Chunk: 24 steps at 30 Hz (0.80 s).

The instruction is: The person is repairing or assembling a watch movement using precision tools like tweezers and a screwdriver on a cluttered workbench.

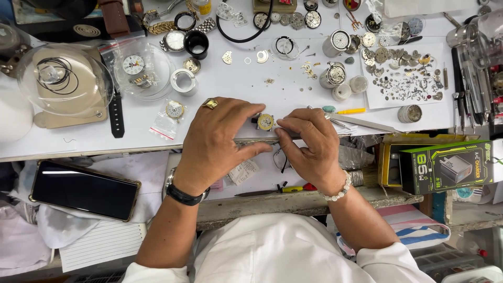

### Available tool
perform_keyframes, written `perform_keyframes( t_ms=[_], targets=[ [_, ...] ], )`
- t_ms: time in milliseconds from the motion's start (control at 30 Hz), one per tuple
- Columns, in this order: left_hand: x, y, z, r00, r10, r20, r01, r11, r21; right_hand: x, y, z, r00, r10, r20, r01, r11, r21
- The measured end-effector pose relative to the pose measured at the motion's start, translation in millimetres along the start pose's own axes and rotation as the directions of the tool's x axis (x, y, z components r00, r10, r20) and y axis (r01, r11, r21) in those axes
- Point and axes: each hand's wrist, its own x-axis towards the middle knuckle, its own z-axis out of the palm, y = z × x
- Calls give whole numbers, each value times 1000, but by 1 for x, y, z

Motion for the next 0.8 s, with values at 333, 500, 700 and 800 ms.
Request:
perform_keyframes(
  t_ms=[333,500,700,800],
  targets=[
    [6,2,-12,999,24,43,-23,999,-25,4,-2,1,998,-44,-39,44,999,-19],
    [6,-1,-7,996,73,53,-80,986,149,2,2,2,998,-64,-14,63,996,-62],
    [8,7,-8,985,169,-31,-152,943,297,4,1,3,999,-44,-12,43,997,-66],
    [3,2,1,989,127,-82,-107,972,208,7,-1,4,998,20,-60,-18,999,39]
  ],
)
